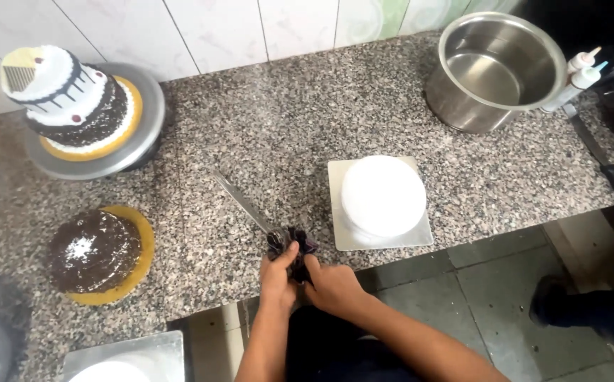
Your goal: The person places a round white cake on a square board and uses a long knife to cut it into multiple slices. The knife is repeatedly dipped into a metal bowl of water between cuts to keep it clean. The person continues cutting until the cake is divided into several wedge-shaped pieces.
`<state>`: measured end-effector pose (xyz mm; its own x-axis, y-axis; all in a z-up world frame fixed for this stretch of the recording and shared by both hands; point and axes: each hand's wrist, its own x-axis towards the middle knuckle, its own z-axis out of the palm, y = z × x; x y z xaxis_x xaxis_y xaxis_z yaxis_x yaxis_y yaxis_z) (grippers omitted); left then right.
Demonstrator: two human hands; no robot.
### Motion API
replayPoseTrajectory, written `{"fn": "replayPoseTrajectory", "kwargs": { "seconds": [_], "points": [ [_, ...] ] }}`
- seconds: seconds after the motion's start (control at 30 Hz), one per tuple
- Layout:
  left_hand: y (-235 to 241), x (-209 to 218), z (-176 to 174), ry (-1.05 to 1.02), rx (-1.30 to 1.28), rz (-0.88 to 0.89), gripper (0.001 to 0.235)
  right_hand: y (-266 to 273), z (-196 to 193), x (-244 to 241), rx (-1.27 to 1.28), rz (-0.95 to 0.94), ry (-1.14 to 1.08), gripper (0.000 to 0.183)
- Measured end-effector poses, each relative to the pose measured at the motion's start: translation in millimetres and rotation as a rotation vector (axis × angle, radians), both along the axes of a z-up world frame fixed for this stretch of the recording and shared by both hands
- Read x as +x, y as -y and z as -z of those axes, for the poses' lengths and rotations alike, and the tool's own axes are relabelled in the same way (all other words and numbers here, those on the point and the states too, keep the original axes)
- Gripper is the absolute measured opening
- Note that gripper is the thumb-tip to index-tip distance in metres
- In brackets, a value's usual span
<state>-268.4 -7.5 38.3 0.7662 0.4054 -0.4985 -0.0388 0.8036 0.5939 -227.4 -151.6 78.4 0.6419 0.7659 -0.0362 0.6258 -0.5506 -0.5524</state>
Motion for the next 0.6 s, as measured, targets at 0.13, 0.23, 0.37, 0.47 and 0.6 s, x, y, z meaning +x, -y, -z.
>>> {"fn": "replayPoseTrajectory", "kwargs": {
  "seconds": [0.13,0.23,0.37,0.47,0.6],
  "points": [
    [-46,22,2,-0.104,-0.029,-0.152,0.028,16,-29,-8,0.042,-0.059,-0.038,0.045],
    [-108,37,40,-0.062,-0.061,-0.197,0.03,61,-55,-19,0.044,-0.123,-0.167,0.035],
    [-152,52,57,-0.127,-0.08,-0.201,0.028,131,-43,-33,0.024,-0.044,-0.182,0.044],
    [-167,58,34,-0.208,0.198,-0.319,0.04,184,-24,-40,-0.041,0.086,-0.192,0.052],
    [-153,38,12,-0.651,1.639,-0.26,0.09,220,-38,-16,0.004,0.426,-0.363,0.059]
  ]
}}
